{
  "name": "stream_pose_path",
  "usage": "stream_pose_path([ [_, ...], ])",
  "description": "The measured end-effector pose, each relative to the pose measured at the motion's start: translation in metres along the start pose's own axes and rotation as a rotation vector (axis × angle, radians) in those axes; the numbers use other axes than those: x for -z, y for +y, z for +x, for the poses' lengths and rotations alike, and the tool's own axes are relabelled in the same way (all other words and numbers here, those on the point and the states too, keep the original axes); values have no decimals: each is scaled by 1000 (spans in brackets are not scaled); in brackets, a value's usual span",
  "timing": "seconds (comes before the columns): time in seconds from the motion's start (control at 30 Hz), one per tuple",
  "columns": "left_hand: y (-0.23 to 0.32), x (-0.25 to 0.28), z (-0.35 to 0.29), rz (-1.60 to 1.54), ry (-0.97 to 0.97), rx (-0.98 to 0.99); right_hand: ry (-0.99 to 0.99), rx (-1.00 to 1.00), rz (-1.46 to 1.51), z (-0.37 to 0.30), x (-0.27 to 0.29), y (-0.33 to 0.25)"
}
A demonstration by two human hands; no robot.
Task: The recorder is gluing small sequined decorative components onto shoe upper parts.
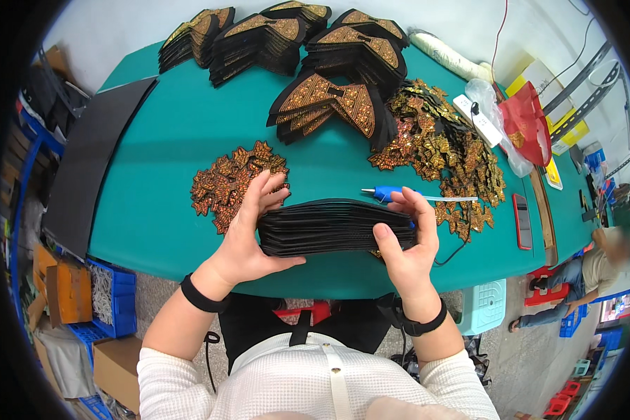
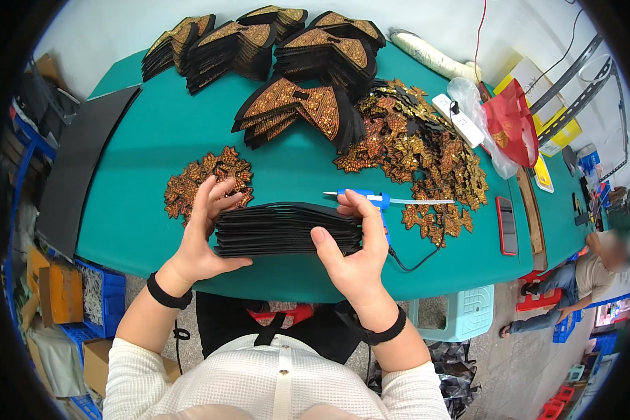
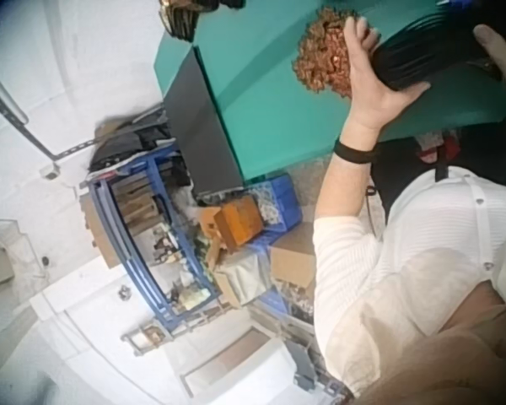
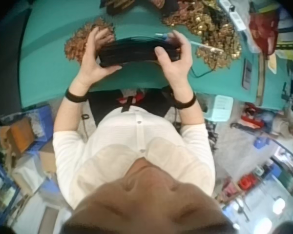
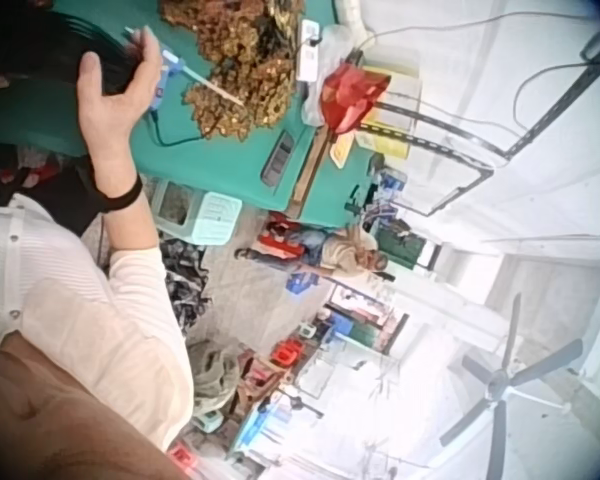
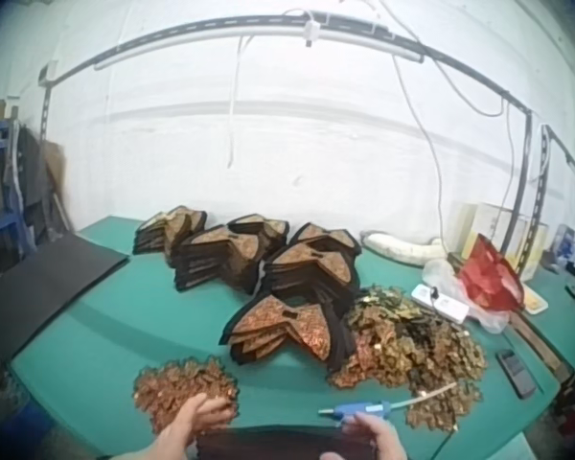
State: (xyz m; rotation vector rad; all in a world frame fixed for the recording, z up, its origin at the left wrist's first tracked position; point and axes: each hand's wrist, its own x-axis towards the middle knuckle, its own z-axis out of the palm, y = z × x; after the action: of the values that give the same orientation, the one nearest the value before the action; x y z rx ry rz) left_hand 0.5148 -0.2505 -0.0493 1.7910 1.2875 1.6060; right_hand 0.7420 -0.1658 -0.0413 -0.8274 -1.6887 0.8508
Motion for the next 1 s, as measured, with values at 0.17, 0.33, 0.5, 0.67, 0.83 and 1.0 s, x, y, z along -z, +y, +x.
stream_pose_path([
  [0.17, 0, 8, -4, 103, -201, 252, -187, 3, 278, 1, 25, 18],
  [0.33, -4, 12, -6, 244, -348, 339, -452, 92, -236, 4, 60, 48],
  [0.5, 4, 1, -3, 42, -231, 466, -304, 221, -376, 1, 38, 45],
  [0.67, 1, 5, -8, 15, -191, 320, -325, 114, -190, -5, 39, 24],
  [0.83, -4, -2, -11, -69, -247, 286, -307, 80, -73, -19, 29, 24],
  [1.0, -2, 1, -8, 33, -211, 419, -305, 54, -9, -19, 32, 22],
])
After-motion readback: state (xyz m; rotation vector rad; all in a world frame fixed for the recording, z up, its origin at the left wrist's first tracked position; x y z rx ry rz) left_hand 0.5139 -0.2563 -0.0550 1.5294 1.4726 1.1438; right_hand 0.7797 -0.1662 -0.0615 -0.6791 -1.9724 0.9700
